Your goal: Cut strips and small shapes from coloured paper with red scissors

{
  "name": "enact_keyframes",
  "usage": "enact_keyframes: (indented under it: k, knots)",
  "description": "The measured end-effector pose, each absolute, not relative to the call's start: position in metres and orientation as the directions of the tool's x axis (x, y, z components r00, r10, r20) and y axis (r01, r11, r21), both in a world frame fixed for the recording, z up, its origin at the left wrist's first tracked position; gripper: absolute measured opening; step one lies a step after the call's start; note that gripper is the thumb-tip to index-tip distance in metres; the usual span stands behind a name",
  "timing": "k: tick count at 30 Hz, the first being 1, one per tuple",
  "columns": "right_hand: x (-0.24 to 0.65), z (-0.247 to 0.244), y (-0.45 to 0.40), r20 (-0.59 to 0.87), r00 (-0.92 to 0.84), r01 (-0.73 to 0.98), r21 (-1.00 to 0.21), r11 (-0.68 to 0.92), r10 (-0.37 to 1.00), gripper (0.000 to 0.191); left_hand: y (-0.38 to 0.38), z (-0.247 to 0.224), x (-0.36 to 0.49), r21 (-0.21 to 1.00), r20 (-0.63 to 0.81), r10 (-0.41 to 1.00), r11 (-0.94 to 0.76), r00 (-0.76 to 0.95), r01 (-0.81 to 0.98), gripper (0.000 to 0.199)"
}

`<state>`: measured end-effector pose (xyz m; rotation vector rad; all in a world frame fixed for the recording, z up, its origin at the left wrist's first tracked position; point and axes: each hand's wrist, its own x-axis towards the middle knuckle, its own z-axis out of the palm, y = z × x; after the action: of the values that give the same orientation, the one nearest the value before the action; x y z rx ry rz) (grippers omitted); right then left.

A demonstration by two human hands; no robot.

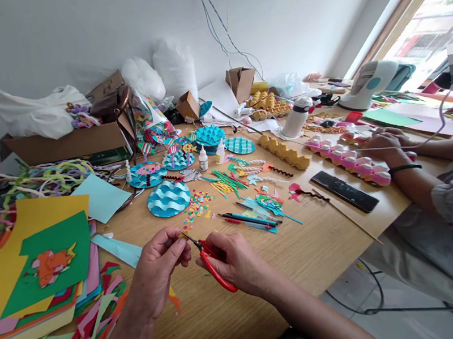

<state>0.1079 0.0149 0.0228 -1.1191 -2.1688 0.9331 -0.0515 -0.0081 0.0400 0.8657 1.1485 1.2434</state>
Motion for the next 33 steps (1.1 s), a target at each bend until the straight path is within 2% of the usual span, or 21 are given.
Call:
enact_keyframes:
  k: [24,33]
  knots:
    - [0.1108,0.0205,0.0157,0.097,-0.515,0.531,-0.744,0.406,0.852,0.034,-0.0085,0.0423,-0.0559,0.948,-0.199,0.972,0.158,-0.125,-0.276,0.015]
    - [0.1104,0.0219,0.0152,0.1,-0.531,0.512,-0.753,0.413,0.841,0.03,-0.0097,0.0367,-0.0543,0.95,-0.199,0.973,0.163,-0.114,-0.267,0.013]
